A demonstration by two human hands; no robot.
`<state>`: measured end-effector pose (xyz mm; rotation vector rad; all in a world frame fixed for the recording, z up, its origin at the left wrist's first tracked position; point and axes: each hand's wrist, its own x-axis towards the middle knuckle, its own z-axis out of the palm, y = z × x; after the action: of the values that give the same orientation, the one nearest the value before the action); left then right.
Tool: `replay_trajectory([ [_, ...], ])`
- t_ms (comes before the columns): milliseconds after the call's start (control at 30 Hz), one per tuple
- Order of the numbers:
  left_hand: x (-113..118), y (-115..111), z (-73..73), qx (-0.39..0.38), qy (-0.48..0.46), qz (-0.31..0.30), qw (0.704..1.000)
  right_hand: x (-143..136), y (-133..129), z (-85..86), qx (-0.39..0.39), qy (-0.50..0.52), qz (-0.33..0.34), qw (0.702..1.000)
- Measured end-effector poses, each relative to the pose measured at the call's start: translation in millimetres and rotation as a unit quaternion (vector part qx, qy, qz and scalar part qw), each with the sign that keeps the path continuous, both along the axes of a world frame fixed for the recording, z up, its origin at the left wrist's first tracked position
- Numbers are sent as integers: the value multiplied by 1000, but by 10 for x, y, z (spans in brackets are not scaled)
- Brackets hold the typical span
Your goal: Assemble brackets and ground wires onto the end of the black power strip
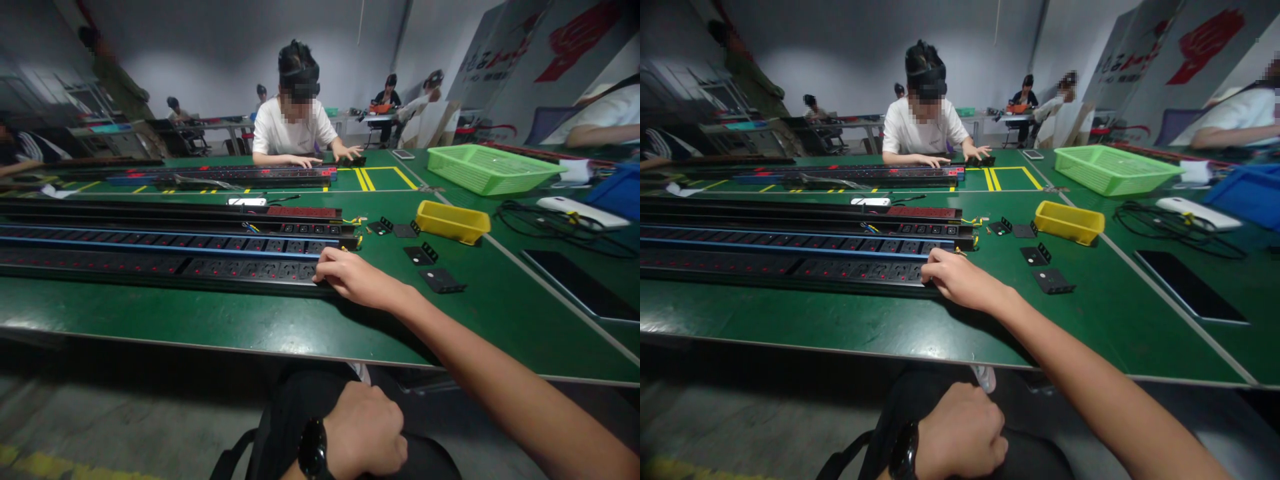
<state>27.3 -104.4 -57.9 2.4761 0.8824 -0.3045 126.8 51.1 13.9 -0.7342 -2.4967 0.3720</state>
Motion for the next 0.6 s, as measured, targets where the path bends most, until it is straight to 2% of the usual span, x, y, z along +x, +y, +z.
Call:
replay_trajectory([
  [267,8,-2,10,-11,6,8,1000,22,16,-51,-5,19,-5,1000],
  [500,9,-3,-20,-13,9,5,1000,-38,-31,-3,22,-6,-7,1000],
  [600,6,-7,-33,-5,4,7,1000,-40,-19,-21,21,26,-9,999],
])
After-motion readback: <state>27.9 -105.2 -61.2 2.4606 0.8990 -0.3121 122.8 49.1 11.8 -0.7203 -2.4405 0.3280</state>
